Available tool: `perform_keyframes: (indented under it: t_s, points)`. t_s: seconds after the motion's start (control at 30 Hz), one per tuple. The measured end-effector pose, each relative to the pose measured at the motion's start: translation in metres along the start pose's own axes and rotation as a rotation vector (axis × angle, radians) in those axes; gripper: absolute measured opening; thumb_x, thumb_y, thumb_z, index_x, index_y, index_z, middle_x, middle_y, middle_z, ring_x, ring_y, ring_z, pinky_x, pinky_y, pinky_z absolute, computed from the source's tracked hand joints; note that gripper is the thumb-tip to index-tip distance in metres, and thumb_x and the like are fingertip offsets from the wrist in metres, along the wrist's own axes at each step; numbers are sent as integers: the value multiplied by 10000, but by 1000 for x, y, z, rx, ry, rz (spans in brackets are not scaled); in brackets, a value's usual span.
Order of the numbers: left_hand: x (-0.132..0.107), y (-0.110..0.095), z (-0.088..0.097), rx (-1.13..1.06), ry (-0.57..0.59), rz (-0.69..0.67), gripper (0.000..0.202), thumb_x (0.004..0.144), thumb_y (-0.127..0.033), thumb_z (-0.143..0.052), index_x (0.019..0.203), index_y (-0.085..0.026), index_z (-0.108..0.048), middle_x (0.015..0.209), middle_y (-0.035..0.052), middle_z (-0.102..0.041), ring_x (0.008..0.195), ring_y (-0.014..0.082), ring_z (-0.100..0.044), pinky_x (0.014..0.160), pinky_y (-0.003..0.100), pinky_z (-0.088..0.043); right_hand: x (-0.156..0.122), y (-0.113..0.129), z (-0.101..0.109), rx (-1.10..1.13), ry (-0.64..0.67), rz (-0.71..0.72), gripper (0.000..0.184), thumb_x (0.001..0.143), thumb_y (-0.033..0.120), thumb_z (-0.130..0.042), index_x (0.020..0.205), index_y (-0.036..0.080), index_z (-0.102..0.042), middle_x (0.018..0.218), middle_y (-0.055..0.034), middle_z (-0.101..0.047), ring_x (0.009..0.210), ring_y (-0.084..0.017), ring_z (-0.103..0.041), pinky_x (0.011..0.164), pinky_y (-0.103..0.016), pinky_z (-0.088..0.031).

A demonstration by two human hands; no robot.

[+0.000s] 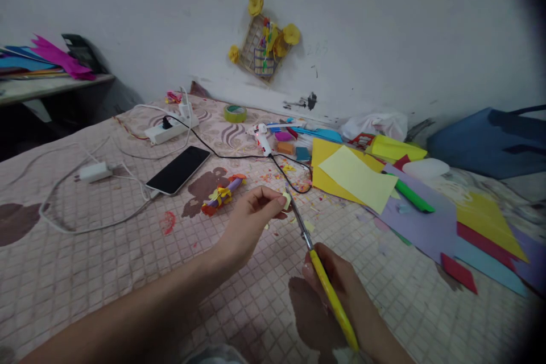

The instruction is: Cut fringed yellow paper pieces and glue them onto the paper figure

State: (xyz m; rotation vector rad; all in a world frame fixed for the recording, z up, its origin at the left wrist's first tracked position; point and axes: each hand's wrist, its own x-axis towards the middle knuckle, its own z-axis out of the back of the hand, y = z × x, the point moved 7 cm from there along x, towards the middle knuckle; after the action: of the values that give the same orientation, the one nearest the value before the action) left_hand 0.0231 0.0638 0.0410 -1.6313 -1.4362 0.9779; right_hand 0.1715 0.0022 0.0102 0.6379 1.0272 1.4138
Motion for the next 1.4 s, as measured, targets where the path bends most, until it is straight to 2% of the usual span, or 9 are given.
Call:
perform_keyframes:
  t_s: [0.33, 0.57, 0.7, 0.83, 1.0, 1.13, 1.4]
  points:
    - [3, 2, 2, -7, 20, 3, 124, 720, -244, -681, 692, -150, -606, 728, -1, -621, 654, 92, -558, 673, 237, -452, 0, -5, 1, -40, -9, -8, 261, 748, 433, -547, 656, 207, -452, 570, 35, -456, 483, -115, -430, 407, -216, -343]
    - [7, 2, 7, 24, 32, -17, 139, 733, -268, -674, 709, -156, -596, 754, 10, -636, 695, 108, -570, 702, 247, -452, 3, -1, -2, 70, 39, 60, 339, 771, 516, -490, 630, 218, -409, 528, 59, -373, 458, -101, -353, 420, -219, -317]
    - [6, -2, 7, 59, 19, -42, 149, 753, -263, -659, 700, -151, -577, 664, -20, -573, 606, 74, -511, 597, 198, -406, 1, 9, -2, 65, 41, 141, 329, 796, 501, -468, 663, 203, -422, 577, 44, -412, 509, -106, -385, 487, -231, -345]
    - [5, -3, 4, 40, 42, -34, 161, 761, -274, -657, 718, -152, -562, 620, -37, -535, 544, 59, -468, 538, 191, -371, 2, 7, -4, 23, 42, 155, 331, 789, 505, -461, 678, 196, -431, 593, 32, -427, 523, -114, -392, 500, -242, -343]
    - [5, 1, 3, 4, 69, 26, 180, 735, -264, -691, 829, -144, -595, 677, -14, -594, 590, 76, -539, 574, 204, -422, 4, 0, -3, 31, 10, 150, 328, 792, 499, -477, 680, 192, -457, 605, 16, -453, 554, -129, -426, 523, -249, -366]
    - [5, 4, 1, -16, 92, 47, 162, 735, -260, -688, 762, -140, -582, 671, -4, -617, 596, 86, -567, 584, 209, -442, 5, 0, -4, 76, 12, 152, 324, 769, 503, -515, 687, 191, -476, 592, 19, -455, 526, -127, -418, 502, -245, -351]
    - [2, 2, 0, -8, 51, 14, 137, 742, -249, -678, 733, -140, -596, 732, -2, -623, 672, 89, -581, 666, 217, -464, 4, 2, -7, 89, 14, 114, 303, 752, 487, -510, 677, 198, -462, 579, 37, -411, 514, -115, -376, 483, -238, -329]
